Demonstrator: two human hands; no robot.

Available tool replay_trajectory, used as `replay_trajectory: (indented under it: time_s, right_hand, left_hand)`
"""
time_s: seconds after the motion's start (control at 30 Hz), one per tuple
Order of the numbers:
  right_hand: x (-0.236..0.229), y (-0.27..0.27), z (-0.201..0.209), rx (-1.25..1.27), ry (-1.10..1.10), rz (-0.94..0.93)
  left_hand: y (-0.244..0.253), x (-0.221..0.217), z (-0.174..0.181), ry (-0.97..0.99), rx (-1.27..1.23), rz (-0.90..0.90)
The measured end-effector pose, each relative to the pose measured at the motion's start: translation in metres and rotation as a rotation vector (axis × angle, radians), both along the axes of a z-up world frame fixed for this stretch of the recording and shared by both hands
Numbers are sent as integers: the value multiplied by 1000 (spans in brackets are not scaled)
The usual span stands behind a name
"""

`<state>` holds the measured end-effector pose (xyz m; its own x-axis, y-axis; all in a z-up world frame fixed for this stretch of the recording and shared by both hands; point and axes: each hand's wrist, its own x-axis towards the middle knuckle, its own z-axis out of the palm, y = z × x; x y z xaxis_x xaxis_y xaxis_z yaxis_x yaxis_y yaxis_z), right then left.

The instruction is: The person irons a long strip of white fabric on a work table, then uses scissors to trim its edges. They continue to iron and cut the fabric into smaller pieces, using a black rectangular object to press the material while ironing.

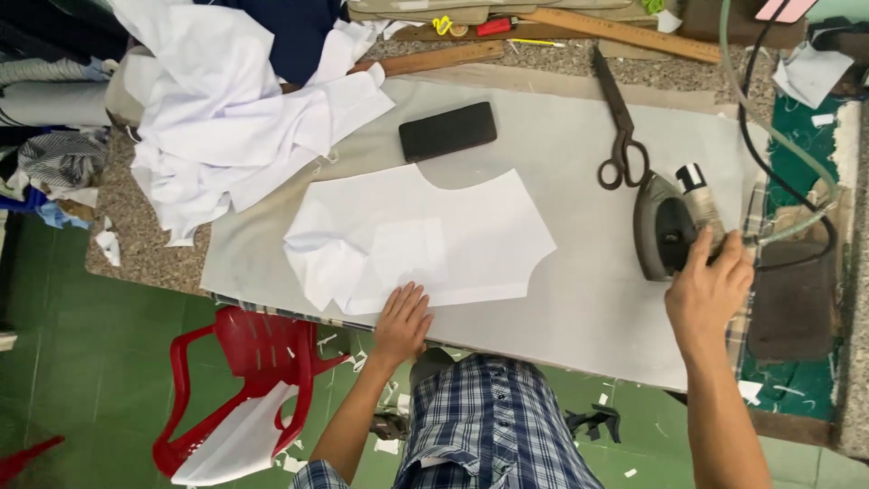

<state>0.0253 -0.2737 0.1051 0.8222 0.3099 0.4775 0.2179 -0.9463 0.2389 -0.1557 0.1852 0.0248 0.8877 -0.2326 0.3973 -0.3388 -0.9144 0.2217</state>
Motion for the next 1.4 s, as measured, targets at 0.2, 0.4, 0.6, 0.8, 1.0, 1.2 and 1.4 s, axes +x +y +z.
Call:
replay_trajectory:
  time_s: [0.2,0.4,0.6,0.8,1.0,1.2,1.4]
  right_hand:
    - [-64,105,-71,240,145,303]
    - [-108,202,-110,58,346,404]
    - [-87,209,-144,23,160,356]
    - [-102,160,-88,146,513,312]
    - [-90,113,194,86,1054,-55]
    - [90,140,101,-291,75,389]
    - [100,256,33,100,-58,552]
  left_hand:
    - [95,-37,-19,145,112,-35]
    - [158,-45,-17,234,202,-108]
    - [192,-52,-69,160,247,-30]
    - [159,-67,82,413,-185,7]
    - [86,-113,158,815,-917,-246]
    - [26,-71,86,822,-1059,23]
    - [9,-43,9,558,-1234,488]
